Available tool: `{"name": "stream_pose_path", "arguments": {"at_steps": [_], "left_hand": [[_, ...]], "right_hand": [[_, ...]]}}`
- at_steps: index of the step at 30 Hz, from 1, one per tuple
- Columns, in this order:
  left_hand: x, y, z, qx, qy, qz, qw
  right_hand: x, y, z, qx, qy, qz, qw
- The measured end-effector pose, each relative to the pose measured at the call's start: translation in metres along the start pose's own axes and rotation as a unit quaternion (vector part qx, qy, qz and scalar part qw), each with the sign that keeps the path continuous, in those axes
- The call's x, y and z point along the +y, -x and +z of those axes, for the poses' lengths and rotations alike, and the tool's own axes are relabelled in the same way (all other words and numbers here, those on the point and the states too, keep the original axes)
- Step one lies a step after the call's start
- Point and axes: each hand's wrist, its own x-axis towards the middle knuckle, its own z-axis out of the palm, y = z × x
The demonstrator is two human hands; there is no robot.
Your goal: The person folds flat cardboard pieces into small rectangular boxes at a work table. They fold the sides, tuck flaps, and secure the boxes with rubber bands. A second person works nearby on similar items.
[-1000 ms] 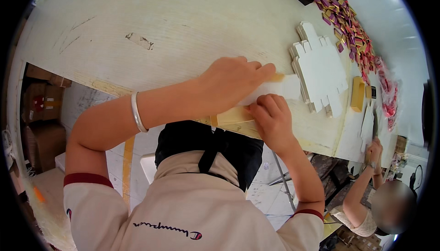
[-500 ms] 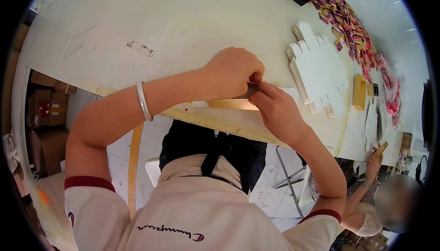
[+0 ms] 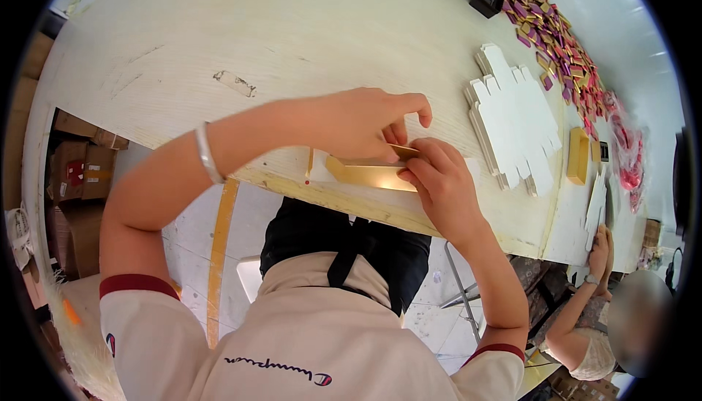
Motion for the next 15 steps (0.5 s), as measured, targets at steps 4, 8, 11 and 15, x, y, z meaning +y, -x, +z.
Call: {"name": "stream_pose_path", "arguments": {"at_steps": [4,8,11,15], "left_hand": [[-0.008,0.039,-0.036,-0.081,-0.086,-0.017,0.993],[-0.033,0.069,-0.021,-0.031,-0.153,0.119,0.981],[-0.032,0.064,-0.013,-0.072,-0.085,0.044,0.993],[-0.044,0.056,0.000,-0.021,-0.158,0.205,0.966]], "right_hand": [[0.002,0.001,-0.001,0.001,0.004,-0.021,1.000],[0.006,-0.004,-0.007,-0.028,0.010,-0.057,0.998],[0.011,-0.012,-0.016,-0.046,0.035,-0.109,0.992],[0.003,-0.014,-0.036,-0.075,0.152,-0.122,0.978]]}}
